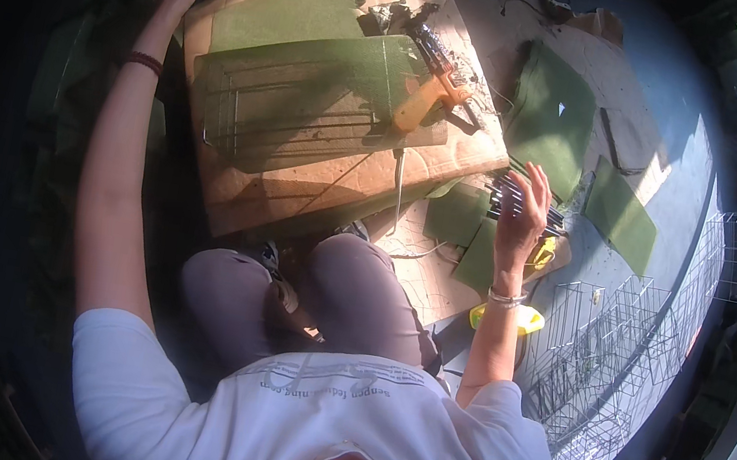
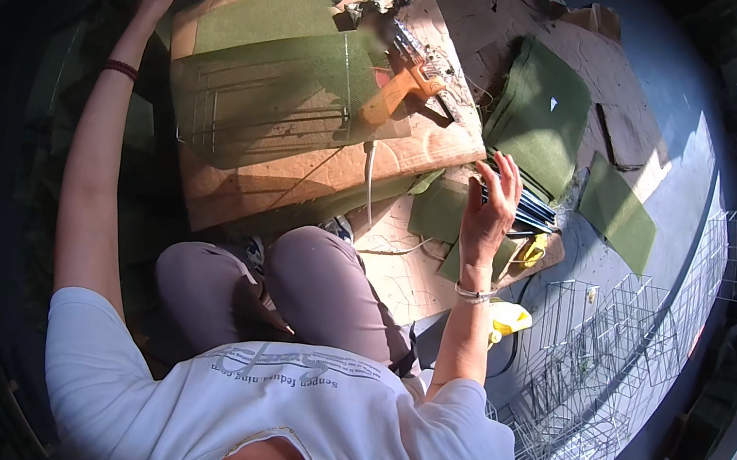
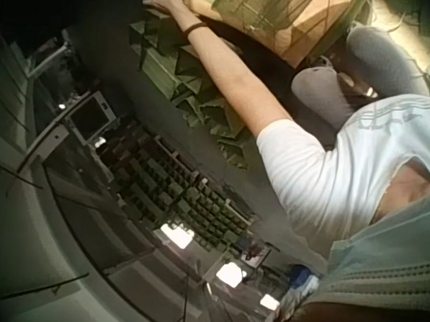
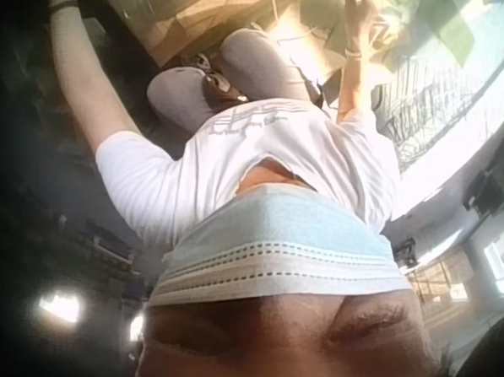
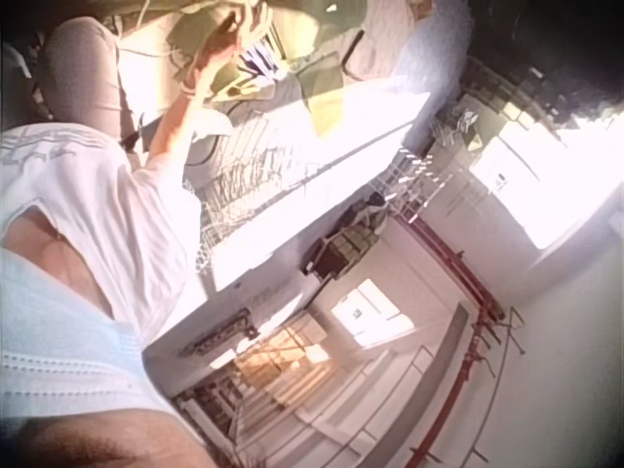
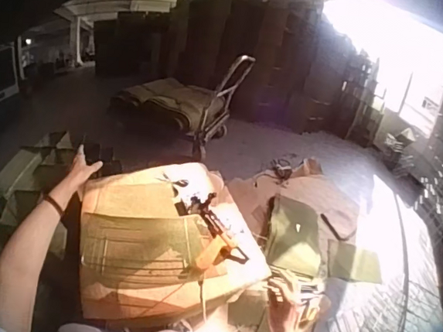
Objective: The recorder is assembling green mesh boxes by applying hot glue to the edges and pressing them together.
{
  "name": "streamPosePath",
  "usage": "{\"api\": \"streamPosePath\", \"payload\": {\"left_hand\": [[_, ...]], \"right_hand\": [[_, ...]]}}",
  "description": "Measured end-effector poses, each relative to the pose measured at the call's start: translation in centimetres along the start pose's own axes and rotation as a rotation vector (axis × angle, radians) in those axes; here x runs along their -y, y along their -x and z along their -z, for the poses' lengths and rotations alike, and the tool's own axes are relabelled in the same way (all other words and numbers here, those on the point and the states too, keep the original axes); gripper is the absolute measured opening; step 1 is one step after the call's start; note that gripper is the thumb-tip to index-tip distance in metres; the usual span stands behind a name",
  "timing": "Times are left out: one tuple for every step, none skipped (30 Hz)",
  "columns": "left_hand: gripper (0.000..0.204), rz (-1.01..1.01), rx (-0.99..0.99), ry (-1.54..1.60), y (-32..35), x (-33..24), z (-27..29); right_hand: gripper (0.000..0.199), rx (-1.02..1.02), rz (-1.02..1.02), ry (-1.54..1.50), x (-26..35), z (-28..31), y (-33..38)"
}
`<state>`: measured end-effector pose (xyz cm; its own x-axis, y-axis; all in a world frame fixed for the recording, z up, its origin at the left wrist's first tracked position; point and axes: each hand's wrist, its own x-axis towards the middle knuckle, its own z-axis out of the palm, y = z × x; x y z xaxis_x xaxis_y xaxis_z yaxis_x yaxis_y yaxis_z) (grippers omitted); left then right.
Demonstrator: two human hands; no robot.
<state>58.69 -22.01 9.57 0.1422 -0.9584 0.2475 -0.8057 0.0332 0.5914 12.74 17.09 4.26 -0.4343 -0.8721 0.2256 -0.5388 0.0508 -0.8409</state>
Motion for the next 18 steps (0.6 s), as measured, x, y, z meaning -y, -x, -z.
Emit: {"api": "streamPosePath", "payload": {"left_hand": [[0.11,0.111,0.122,0.093,2.0,-0.3,0.9],[0.11,0.091,0.001,-0.112,3.4,2.3,1.4],[0.111,0.178,0.122,-0.088,4.8,4.3,2.1],[0.111,0.293,0.3,0.019,7.2,2.5,1.8],[0.11,0.418,0.456,0.117,9.8,0.8,2.9],[0.104,0.477,0.502,0.165,11.0,2.1,3.1],[0.098,0.5,0.568,0.28,11.8,3.0,3.3],[0.093,0.518,0.637,0.395,12.3,3.5,3.2],[0.093,0.519,0.635,0.395,12.4,3.8,2.9],[0.084,0.529,0.656,0.536,12.2,3.9,2.4],[0.075,0.541,0.669,0.675,12.1,4.2,2.2],[0.075,0.542,0.664,0.674,11.7,4.7,1.9],[0.067,0.511,0.648,0.656,11.2,5.0,1.5],[0.061,0.477,0.64,0.639,11.0,4.5,1.2],[0.061,0.476,0.644,0.64,10.7,4.0,1.0],[0.059,0.434,0.539,0.646,10.3,3.5,0.6],[0.059,0.394,0.433,0.651,10.1,2.7,0.5],[0.059,0.394,0.426,0.653,9.7,2.5,0.7]], "right_hand": [[0.023,-0.074,0.144,-0.075,-1.8,-0.8,-1.1],[0.026,0.075,-0.12,-0.424,-1.4,-2.0,-1.9],[0.029,0.096,-0.089,-0.357,-1.9,-3.3,-2.6],[0.033,0.09,-0.074,-0.266,-2.8,-4.0,-3.3],[0.038,0.104,-0.072,-0.311,-2.3,-5.0,-3.8],[0.043,0.132,-0.062,-0.366,-1.3,-6.4,-4.1],[0.048,0.183,-0.112,-0.498,-0.4,-7.5,-4.4],[0.052,0.232,-0.167,-0.63,0.2,-8.4,-4.6],[0.057,0.22,-0.159,-0.632,0.2,-9.2,-4.8],[0.057,0.219,-0.158,-0.632,0.5,-9.3,-4.7],[0.054,0.25,-0.161,-0.663,1.2,-9.5,-4.7],[0.051,0.281,-0.165,-0.693,1.7,-9.8,-4.6],[0.036,0.262,-0.112,-0.679,1.9,-10.3,-4.5],[0.036,0.259,-0.113,-0.677,2.0,-10.5,-4.3],[0.026,0.286,-0.073,-0.662,2.0,-10.5,-4.0],[0.017,0.314,-0.032,-0.645,2.1,-10.6,-3.5],[0.013,0.286,-0.062,-0.672,2.7,-10.7,-2.9],[0.013,0.28,-0.07,-0.705,3.7,-10.8,-2.2]]}}
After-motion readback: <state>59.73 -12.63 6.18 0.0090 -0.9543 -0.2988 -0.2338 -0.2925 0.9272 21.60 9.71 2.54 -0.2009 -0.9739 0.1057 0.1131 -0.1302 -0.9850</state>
